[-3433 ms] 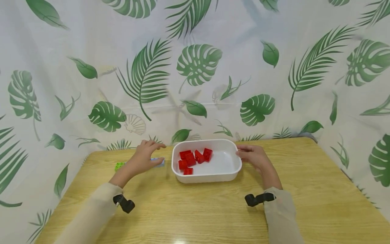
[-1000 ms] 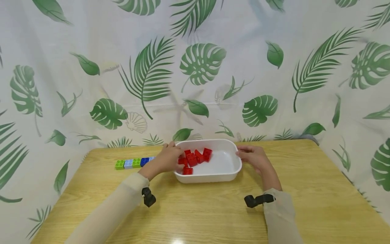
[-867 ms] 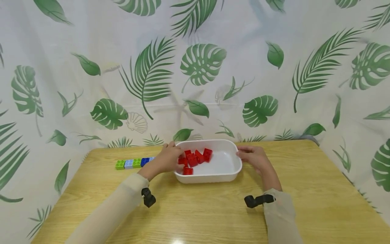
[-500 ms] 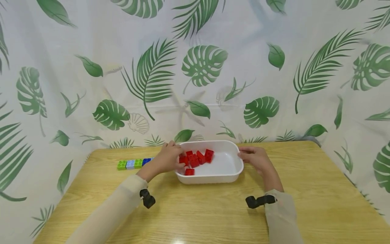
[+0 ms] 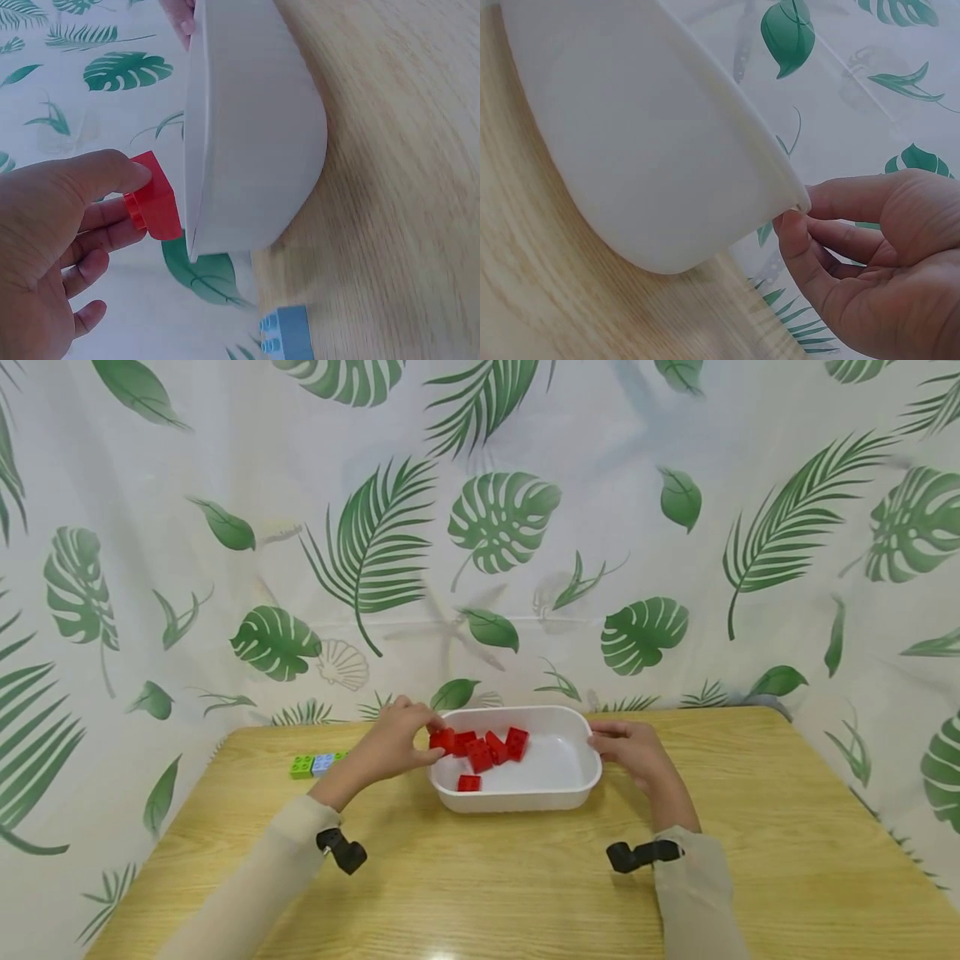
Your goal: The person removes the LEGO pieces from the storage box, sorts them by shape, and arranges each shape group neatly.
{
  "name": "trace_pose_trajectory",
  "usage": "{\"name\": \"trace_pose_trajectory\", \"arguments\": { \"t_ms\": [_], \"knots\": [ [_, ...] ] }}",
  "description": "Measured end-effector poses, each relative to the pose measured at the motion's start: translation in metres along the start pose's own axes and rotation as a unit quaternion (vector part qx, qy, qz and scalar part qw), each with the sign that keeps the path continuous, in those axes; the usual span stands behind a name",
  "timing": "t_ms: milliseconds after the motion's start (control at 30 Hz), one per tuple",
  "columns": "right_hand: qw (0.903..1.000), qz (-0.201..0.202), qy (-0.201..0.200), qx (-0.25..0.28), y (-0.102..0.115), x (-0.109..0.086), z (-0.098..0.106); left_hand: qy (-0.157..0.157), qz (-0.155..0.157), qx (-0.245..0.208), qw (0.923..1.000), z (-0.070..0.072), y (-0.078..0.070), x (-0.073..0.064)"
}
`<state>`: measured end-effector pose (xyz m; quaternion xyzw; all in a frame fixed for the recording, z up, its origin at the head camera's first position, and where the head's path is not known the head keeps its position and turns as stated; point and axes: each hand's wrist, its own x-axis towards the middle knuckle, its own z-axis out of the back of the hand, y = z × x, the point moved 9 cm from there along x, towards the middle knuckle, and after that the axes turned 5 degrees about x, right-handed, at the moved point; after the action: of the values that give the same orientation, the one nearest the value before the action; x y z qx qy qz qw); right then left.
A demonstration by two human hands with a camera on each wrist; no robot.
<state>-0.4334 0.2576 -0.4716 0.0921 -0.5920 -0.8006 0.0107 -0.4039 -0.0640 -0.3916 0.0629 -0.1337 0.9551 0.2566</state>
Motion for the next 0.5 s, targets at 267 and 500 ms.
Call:
{"name": "trace_pose_trajectory", "arguments": {
  "t_ms": [267, 500],
  "knots": [
    [1.0000, -0.003, -0.004, -0.001, -0.001, 0.002, 0.001, -0.017, 0.020, 0.007, 0.9996, 0.012, 0.025, -0.018],
    [1.0000, 0.002, -0.001, 0.008, -0.002, 0.002, 0.001, 0.005, 0.042, 0.023, 0.9988, 0.005, 0.046, -0.034]
  ]
}}
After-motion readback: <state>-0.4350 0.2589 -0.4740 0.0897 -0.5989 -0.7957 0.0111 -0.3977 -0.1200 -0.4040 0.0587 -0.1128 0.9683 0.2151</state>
